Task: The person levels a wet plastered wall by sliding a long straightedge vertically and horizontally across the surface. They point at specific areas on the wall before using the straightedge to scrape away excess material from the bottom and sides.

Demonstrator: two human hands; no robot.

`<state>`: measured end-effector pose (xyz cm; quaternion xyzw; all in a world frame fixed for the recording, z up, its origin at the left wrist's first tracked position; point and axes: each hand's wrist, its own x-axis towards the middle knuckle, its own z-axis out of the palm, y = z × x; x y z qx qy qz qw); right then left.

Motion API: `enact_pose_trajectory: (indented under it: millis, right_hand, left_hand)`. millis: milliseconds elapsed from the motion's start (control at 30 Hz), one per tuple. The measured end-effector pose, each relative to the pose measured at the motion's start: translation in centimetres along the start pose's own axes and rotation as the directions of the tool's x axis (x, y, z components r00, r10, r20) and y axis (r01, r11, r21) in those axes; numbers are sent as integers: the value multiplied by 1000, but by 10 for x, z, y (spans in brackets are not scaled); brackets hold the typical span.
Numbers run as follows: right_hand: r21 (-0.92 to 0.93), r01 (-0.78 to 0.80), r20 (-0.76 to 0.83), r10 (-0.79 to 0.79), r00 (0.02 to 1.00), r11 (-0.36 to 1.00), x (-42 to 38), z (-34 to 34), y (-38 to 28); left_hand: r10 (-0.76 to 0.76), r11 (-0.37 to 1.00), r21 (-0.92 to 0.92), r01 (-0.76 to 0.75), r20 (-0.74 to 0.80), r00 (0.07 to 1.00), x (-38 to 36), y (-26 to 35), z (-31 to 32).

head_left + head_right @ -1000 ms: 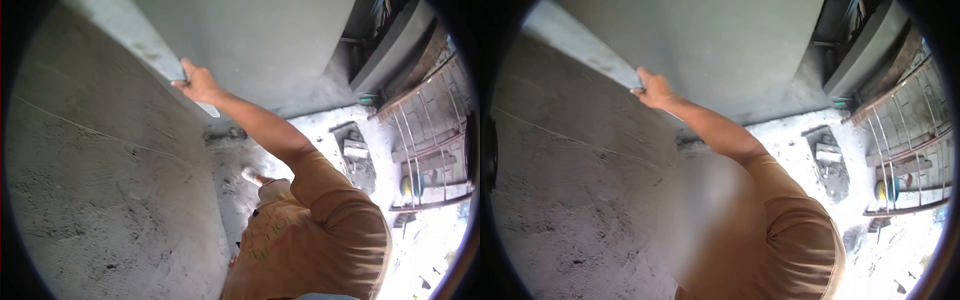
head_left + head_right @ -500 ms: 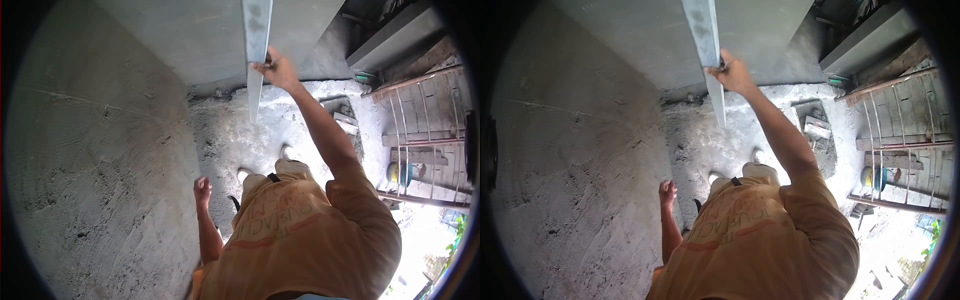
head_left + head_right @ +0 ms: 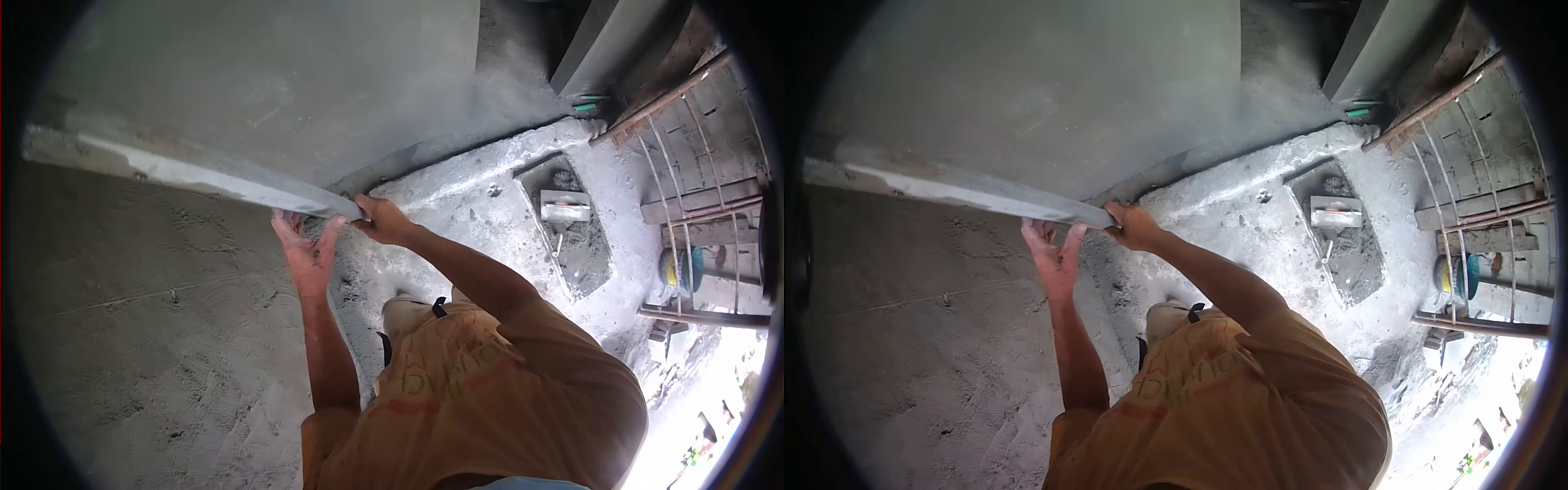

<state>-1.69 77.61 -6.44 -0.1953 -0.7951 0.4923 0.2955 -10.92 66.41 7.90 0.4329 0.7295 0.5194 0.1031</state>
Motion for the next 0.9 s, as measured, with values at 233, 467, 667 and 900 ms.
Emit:
enact_pose_trajectory:
  millis: [233,467,667,900]
  right_hand:
    - [-152,-45,126,64,990,987,52,0,-1]
    - [-494,-571,-59,629,775,656,-72,-113,81]
    - [-347,-938,-476,861,180,5,-342,-168,24]
    - [746,-665,-566,536,-627,9,-550,-18,2]
  left_hand:
    - [68,994,-73,-86,-225,972,73,-47,3]
    - [93,992,101,-71,-234,968,157,-190,-80]
    - [-118,933,307,188,-232,965,209,-261,-103]
    - [14,991,137,-3,-79,997,249,-317,-82]
